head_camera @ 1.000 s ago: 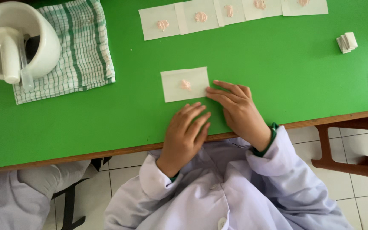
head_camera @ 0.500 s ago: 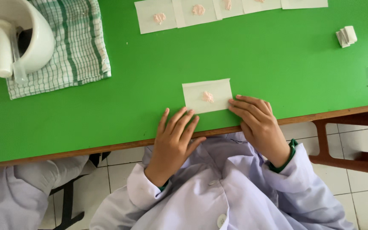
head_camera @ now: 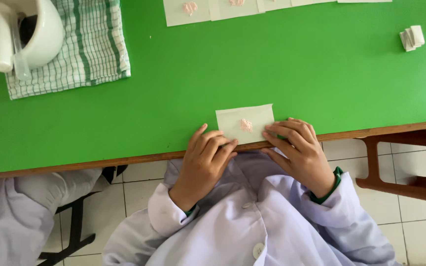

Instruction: The person folds small white papers containing pink powder by hand on a green surface, tucking one end into the other to create small sealed packets.

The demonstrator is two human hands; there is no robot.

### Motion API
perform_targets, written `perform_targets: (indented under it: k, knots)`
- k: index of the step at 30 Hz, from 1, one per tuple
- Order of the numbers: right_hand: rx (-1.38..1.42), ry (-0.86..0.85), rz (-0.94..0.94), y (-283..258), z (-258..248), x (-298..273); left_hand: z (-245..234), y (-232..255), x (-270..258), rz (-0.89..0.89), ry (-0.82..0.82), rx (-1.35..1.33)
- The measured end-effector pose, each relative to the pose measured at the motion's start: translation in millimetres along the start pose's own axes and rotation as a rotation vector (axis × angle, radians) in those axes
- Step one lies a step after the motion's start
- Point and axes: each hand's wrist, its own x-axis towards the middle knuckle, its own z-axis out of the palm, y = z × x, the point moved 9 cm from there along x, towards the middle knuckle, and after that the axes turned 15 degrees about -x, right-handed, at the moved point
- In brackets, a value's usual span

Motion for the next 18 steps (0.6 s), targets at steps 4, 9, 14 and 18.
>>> perform_targets:
  k: [4, 9, 14, 18]
  knots:
    - [0.016, 0.0, 0.004, -3.9, -2.0, -0.2, -4.7, -2.2, -0.3, -0.013, 0.01, -0.085]
    - [0.052, 0.036, 0.002, -6.1, -5.1, 2.1, -7.4, 2.1, 2.2, 0.036, -0.022, -0.102]
    - [0.066, 0.072, 0.017, -7.1, -9.5, 5.4, -10.8, 3.4, 6.5, 0.059, -0.033, -0.069]
    - [0.079, 0.065, 0.02, -6.5, -8.1, 3.3, -8.7, 0.4, 2.2, 0.069, -0.008, -0.091]
